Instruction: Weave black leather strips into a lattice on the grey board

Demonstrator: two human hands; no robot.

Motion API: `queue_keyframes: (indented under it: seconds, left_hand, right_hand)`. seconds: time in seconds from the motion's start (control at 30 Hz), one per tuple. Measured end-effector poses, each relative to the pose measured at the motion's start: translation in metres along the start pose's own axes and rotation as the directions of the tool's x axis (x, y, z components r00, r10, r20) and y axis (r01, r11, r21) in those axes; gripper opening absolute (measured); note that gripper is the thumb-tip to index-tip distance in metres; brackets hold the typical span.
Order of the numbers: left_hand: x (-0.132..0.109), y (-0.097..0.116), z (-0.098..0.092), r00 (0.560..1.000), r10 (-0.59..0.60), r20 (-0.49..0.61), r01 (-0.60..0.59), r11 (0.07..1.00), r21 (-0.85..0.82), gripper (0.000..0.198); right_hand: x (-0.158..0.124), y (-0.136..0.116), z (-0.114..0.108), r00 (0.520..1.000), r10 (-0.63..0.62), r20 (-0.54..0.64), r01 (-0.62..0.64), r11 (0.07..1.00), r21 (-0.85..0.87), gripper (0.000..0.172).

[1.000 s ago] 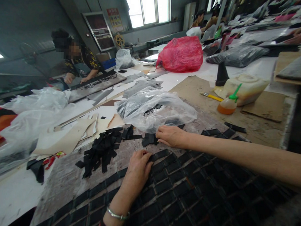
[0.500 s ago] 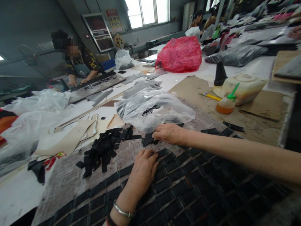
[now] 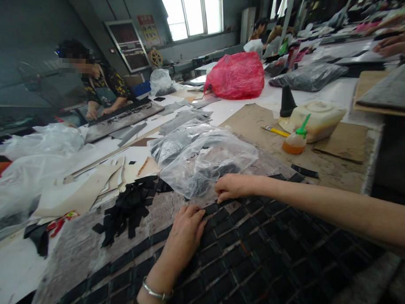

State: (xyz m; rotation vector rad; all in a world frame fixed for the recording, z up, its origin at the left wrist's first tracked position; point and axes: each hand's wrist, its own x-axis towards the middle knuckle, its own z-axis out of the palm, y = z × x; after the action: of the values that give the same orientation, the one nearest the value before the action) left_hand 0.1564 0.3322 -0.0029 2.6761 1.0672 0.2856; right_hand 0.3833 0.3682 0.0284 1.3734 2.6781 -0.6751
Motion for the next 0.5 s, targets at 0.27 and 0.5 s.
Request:
queue_keyframes:
  seconds: [0.27,0.5]
  left_hand:
    - [-0.001,0.006,-0.001,0.999,-0.027,-0.036,0.027,1.000,0.001,0.024]
    - [0.016,0.018,-0.005,0.999,0.018,-0.052,-0.020,0.999,-0.049,0.024]
  right_hand:
    - [-0.009,0.019,-0.006,0.973,0.080,-0.217,-0.112,0.984,-0.136,0.033]
    - [-0.022,0.037,-0.009,0.936,0.191,-0.294,-0.244,0.957,-0.156,0.042]
